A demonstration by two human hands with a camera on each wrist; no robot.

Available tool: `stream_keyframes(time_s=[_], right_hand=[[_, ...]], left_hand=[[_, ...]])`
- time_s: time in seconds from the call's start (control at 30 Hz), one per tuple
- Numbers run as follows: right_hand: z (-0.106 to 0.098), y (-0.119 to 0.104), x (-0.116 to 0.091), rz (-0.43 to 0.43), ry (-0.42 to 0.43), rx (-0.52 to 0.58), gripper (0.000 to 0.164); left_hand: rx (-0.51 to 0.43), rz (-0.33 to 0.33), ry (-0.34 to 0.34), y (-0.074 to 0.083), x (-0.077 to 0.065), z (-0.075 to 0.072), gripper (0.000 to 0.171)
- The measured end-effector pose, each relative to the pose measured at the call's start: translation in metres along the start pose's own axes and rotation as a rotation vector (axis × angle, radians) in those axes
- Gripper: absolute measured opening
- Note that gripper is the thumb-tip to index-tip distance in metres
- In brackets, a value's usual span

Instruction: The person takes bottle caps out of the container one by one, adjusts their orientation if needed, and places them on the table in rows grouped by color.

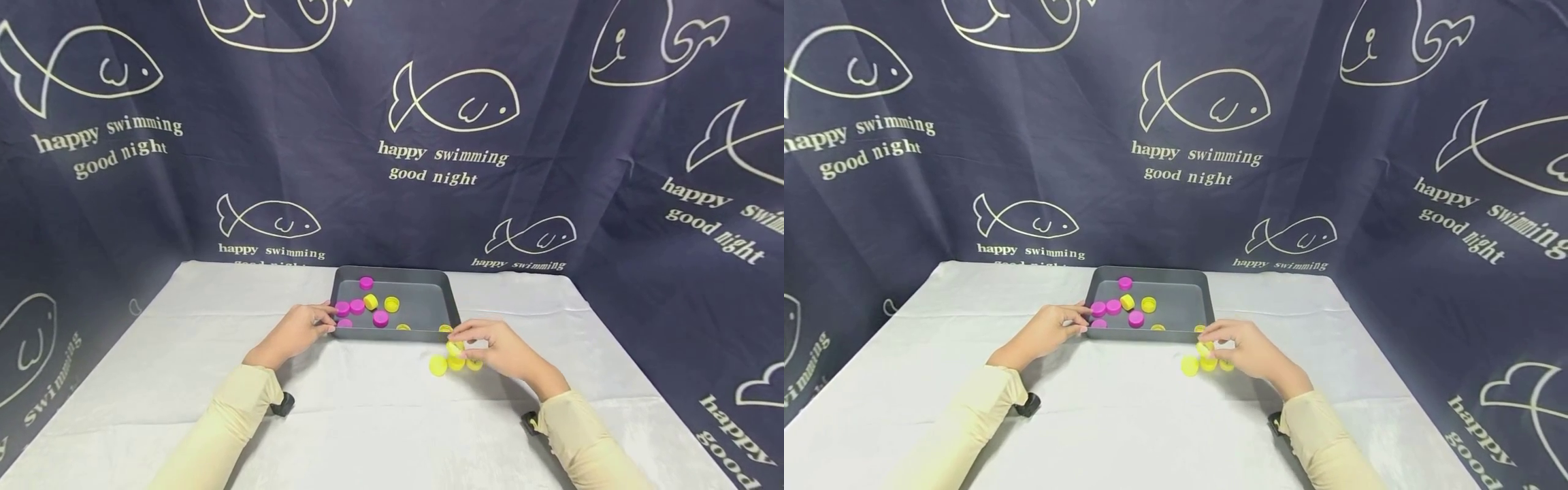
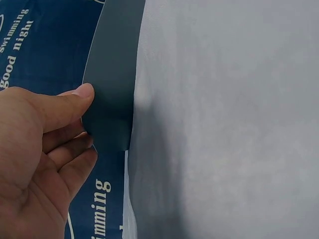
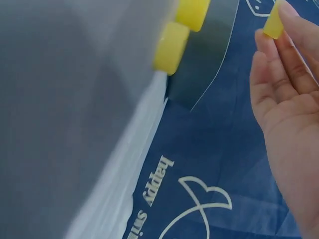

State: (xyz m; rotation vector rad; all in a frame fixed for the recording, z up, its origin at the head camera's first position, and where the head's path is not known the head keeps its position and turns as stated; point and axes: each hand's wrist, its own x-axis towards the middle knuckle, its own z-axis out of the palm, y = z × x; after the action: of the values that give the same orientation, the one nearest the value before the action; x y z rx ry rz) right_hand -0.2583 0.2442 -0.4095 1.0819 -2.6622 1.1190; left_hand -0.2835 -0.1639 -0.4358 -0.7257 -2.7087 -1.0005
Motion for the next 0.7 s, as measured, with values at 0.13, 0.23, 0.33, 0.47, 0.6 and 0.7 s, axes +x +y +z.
stream_keyframes(time_s=[0.13,0.23,0.33,0.47,0.6,0.7], right_hand=[[-0.001,0.006,-0.012,0.001,-0.041,0.006,0.029],[-0.004,0.006,-0.017,0.016,-0.09,-0.002,0.028],[-0.008,0.003,-0.021,0.016,-0.124,-0.023,0.025],[-0.013,0.004,-0.023,0.012,-0.172,-0.038,0.022],[-0.014,0.01,-0.024,0.04,-0.23,-0.045,0.023],[-0.013,0.013,-0.026,0.075,-0.257,-0.058,0.023]], left_hand=[[-0.005,-0.009,0.001,0.0,0.001,0.001,0.006],[-0.012,-0.009,0.005,0.0,0.001,0.001,0.005],[-0.007,-0.009,0.003,0.0,0.002,0.002,0.006],[-0.001,-0.021,0.006,0.0,0.002,0.002,0.006],[-0.007,-0.016,0.013,0.0,0.0,0.001,0.005],[-0.007,-0.013,0.006,0.0,0.0,0.001,0.005]])
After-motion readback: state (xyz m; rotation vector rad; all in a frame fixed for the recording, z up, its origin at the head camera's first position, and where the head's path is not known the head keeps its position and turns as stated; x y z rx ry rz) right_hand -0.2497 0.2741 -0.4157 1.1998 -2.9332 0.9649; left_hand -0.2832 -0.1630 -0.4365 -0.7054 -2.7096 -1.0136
